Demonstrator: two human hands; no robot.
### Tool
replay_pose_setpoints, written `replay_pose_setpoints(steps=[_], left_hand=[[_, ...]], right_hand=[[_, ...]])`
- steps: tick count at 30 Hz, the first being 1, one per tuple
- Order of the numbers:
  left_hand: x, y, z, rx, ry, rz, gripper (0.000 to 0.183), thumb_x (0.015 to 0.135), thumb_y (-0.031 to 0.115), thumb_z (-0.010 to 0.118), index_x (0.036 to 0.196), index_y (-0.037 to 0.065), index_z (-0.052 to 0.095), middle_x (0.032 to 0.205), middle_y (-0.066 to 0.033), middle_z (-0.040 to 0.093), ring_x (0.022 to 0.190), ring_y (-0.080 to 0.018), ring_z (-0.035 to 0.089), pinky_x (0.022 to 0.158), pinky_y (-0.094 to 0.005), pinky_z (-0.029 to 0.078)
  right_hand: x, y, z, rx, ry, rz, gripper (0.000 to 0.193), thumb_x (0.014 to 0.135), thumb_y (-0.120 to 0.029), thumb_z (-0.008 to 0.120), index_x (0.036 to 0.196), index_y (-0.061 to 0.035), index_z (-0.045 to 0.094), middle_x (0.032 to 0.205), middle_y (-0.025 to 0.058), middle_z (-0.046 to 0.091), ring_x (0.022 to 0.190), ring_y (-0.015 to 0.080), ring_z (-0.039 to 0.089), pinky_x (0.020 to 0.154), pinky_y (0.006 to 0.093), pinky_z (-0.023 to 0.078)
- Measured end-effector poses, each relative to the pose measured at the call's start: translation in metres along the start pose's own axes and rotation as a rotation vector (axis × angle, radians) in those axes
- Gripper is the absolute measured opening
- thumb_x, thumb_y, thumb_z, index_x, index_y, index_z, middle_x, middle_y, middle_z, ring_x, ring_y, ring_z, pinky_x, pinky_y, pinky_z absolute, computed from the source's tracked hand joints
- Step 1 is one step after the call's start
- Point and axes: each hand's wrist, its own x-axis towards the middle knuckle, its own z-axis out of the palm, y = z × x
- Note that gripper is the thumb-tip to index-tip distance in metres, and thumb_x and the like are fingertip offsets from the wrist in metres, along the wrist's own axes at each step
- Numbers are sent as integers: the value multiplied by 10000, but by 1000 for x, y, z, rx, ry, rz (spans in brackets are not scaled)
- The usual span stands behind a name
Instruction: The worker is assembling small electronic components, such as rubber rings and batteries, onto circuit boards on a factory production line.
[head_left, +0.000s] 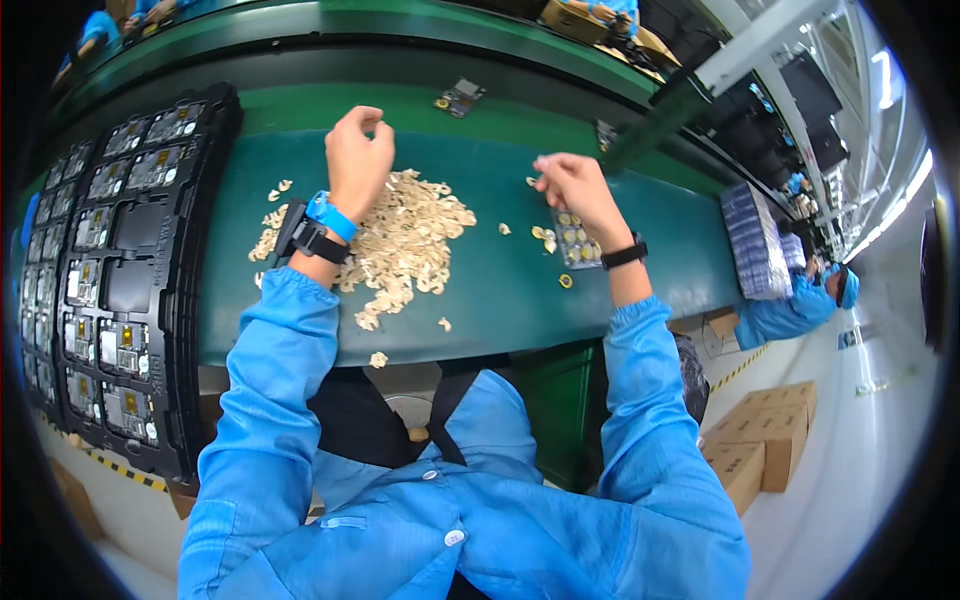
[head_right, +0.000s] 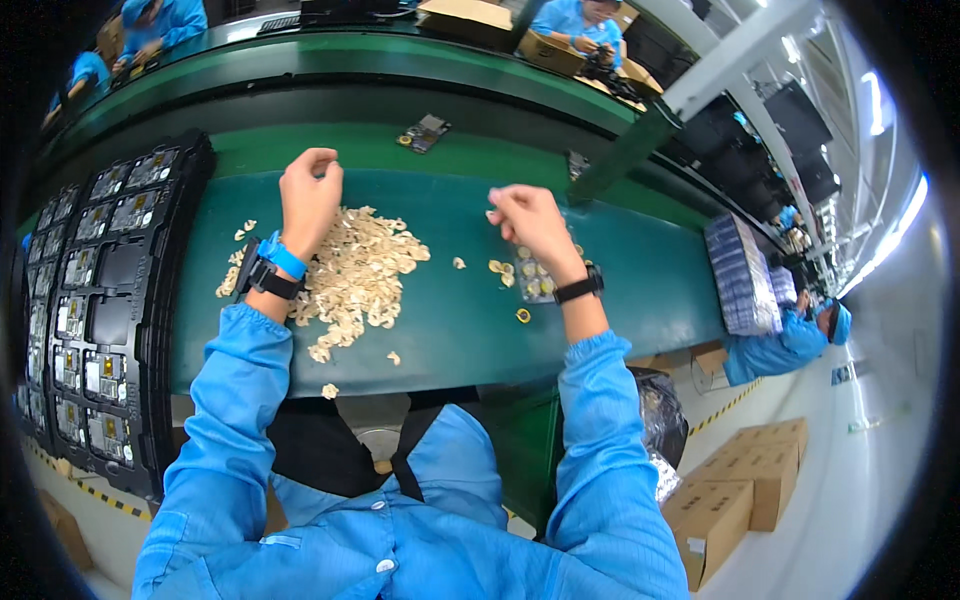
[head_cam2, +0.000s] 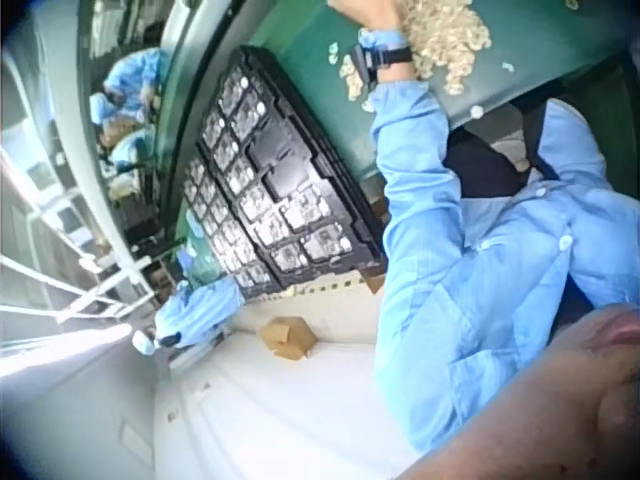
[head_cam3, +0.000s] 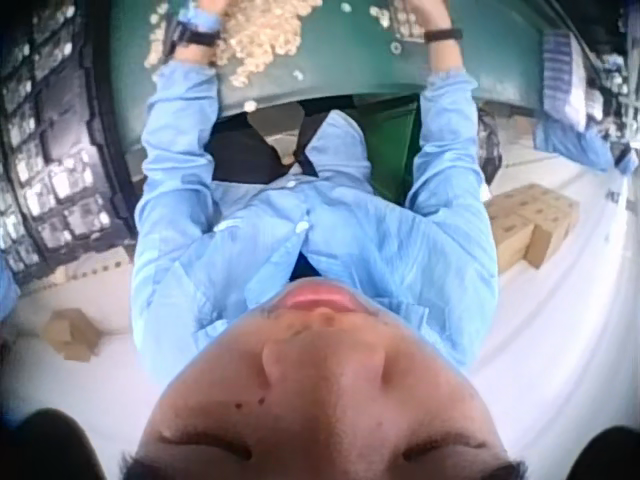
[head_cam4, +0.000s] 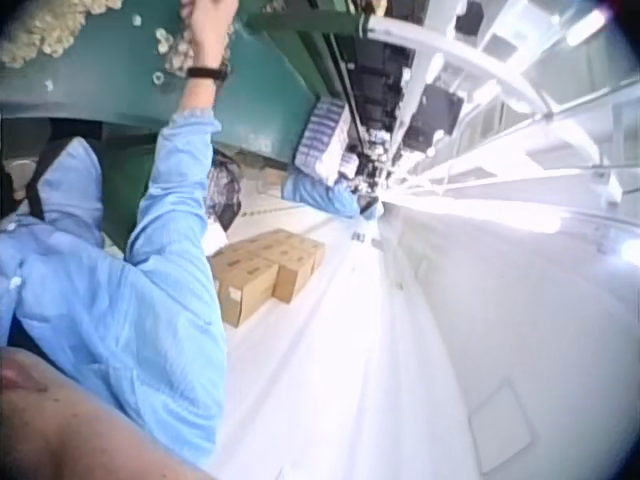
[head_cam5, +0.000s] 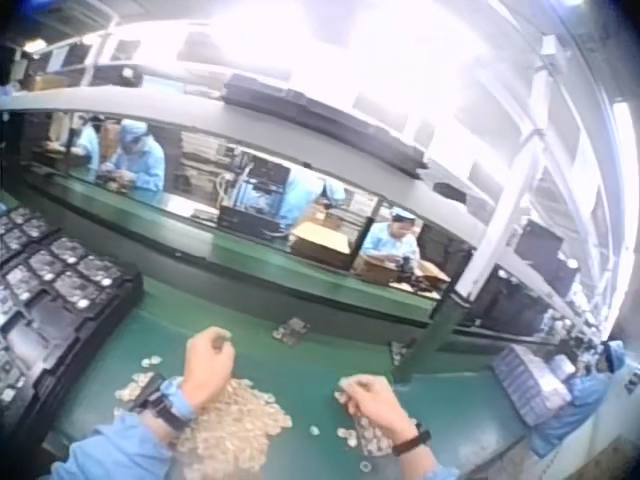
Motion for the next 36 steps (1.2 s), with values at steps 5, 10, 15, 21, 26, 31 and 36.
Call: replay_pose_setpoints(steps=[5, 10, 15, 21, 26, 31, 36], left_hand=[[-5, -2, 1, -164, 42, 65, 188, 951, 87, 643, 1049, -58, 715, 917, -132, 762, 857, -192, 733, 777, -337, 585], [-30, 88, -67, 40, -347, 67, 206, 940, 143, 656, 879, -47, 710, 720, -151, 691, 649, -199, 654, 622, -374, 524], [-154, 136, -147, 433, -844, 126, 237, 885, 206, 674, 773, -2, 688, 700, -222, 658, 697, -421, 674, 660, -513, 548], [-212, 89, -139, 325, -501, 365, 160, 813, -26, 620, 969, 9, 634, 909, -163, 603, 930, -384, 613, 812, -470, 521], [-197, 59, -120, 293, -365, 369, 220, 810, -74, 595, 1015, -12, 646, 939, -190, 612, 944, -417, 597, 852, -475, 509], [-182, 86, -124, 170, -144, 269, 228, 930, -11, 652, 1151, -47, 698, 1187, -199, 707, 1064, -326, 704, 872, -371, 564], [-219, 159, -140, -425, -654, -427, 211, 1014, 96, 663, 1171, -34, 715, 1029, -115, 767, 939, -140, 718, 714, -272, 568]], right_hand=[[-83, 26, -10, -425, 24, -179, 168, 893, -104, 749, 968, 47, 750, 764, 55, 697, 689, 112, 622, 666, 282, 511], [-112, 36, 13, -799, 150, -342, 201, 916, -170, 718, 1070, -46, 752, 1036, 182, 633, 989, 390, 645, 864, 488, 525], [-107, 57, 15, -748, 228, -512, 165, 918, -157, 705, 1002, -16, 724, 1012, 187, 637, 975, 404, 633, 861, 486, 516], [-135, 22, 26, -550, 325, -587, 154, 984, -58, 627, 1085, 13, 719, 987, 175, 664, 912, 343, 642, 808, 403, 502], [-177, -10, 83, -295, 222, -571, 153, 960, -51, 670, 1083, 17, 733, 904, 140, 701, 766, 251, 667, 693, 349, 504], [-212, -18, 126, 246, 1, -320, 245, 954, 3, 702, 1196, 30, 677, 927, 62, 718, 839, 89, 668, 750, 263, 556], [-236, -24, 130, 446, -196, -257, 172, 972, -13, 702, 1132, 44, 675, 933, 58, 726, 841, 78, 669, 734, 222, 543]])
